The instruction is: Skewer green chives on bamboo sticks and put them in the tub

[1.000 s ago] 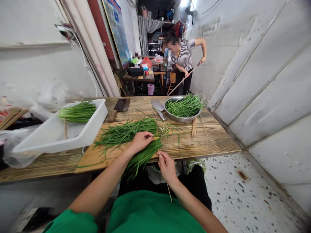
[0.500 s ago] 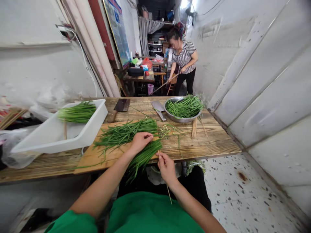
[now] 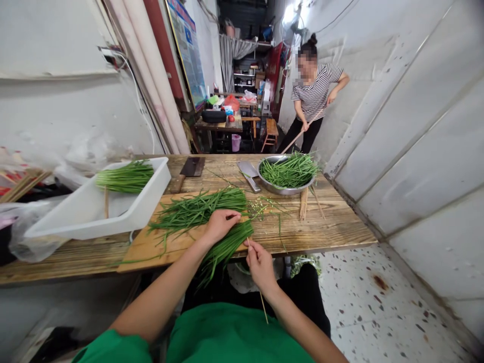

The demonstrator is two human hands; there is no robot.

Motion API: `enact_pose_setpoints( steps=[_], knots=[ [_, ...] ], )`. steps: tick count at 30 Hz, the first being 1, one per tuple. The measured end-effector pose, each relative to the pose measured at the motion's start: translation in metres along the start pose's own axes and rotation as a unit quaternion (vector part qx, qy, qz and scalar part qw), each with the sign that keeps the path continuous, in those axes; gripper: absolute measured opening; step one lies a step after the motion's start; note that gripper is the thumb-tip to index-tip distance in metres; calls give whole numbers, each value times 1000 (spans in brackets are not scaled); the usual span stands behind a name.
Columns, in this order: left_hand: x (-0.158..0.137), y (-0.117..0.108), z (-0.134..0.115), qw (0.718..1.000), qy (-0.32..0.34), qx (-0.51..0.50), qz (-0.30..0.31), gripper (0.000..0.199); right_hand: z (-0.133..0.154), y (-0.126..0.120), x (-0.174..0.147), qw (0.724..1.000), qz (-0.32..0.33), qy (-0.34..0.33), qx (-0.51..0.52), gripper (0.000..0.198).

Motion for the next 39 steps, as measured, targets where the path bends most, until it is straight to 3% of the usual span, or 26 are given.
enact_pose_setpoints(
  steps=[12, 20, 25, 31, 39],
  knots=[
    [-2, -2, -2, 1000, 19, 9, 6, 20, 6, 3, 0, 1000, 14, 4, 20, 42],
    [-13, -7, -25, 984, 127, 25, 123, 24, 13, 2, -1, 1000, 11, -7, 20, 41],
    [0, -25, -20, 984, 114, 135, 35, 24, 10, -1, -6, 1000, -7, -5, 14, 38],
    [16, 0, -22, 954, 150, 255, 53, 12, -3, -3, -10, 1000, -27, 11, 6, 31],
    [14, 0, -24, 970, 121, 206, 50, 10, -1, -3, -7, 1000, -19, 20, 11, 32]
  ],
)
Point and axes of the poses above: each hand's wrist, its own x-axis towards the middle knuckle, its own y-axis out of the palm, z = x × y, the point moved 8 cm from there along x, towards the middle knuckle, and after that the axes turned 6 degrees about x, right-handed, at the moved point
